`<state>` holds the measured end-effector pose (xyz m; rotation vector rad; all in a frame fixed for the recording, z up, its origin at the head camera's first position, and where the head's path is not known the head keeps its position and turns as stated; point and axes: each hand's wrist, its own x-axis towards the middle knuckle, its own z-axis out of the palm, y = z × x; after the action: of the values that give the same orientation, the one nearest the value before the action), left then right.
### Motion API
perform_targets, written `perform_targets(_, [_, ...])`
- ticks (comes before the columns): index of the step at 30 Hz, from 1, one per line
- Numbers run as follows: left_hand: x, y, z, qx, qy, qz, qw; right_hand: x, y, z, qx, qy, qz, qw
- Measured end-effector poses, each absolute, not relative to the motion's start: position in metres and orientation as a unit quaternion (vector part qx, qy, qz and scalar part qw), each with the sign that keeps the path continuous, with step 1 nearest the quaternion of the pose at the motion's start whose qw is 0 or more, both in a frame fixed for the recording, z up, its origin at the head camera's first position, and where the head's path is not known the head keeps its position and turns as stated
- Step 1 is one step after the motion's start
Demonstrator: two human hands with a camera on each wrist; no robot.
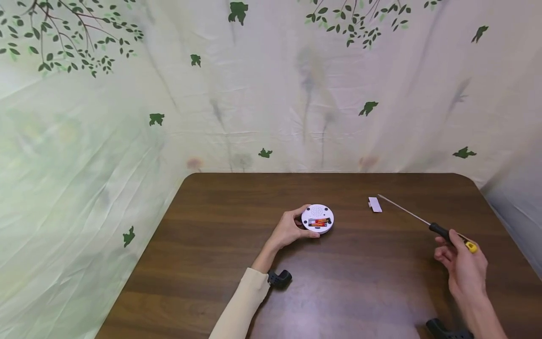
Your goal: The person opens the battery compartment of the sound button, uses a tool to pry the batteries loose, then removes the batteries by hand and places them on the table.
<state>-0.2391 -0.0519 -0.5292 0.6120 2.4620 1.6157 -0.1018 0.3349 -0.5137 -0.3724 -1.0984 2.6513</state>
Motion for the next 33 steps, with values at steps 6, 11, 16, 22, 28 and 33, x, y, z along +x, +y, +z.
perform_targets(6, [-0.239,-0.053,-0.53,0.2,0.817,0.537,0.068,-0.097,0.326,-0.516,-0.217,-0.462,0.847,0.152])
perform_targets(11, [-0.239,-0.053,-0.53,0.2,0.818,0.535,0.068,-0.092,0.319,-0.514,-0.283,-0.634,0.714,0.092])
perform_targets(16, [-0.239,-0.053,-0.529,0.203,0.819,0.532,0.067,-0.087,0.315,-0.504,-0.222,-0.877,0.427,-0.021])
perform_targets(22, [-0.239,-0.053,-0.528,0.2,0.818,0.535,0.066,-0.092,0.302,-0.499,-0.179,-0.935,0.299,-0.066])
perform_targets(28, [-0.238,-0.053,-0.528,0.193,0.824,0.528,0.073,-0.097,0.29,-0.496,-0.172,-0.947,0.258,-0.083])
perform_targets(33, [-0.238,-0.052,-0.527,0.191,0.823,0.529,0.072,-0.098,0.283,-0.496,-0.161,-0.955,0.238,-0.074])
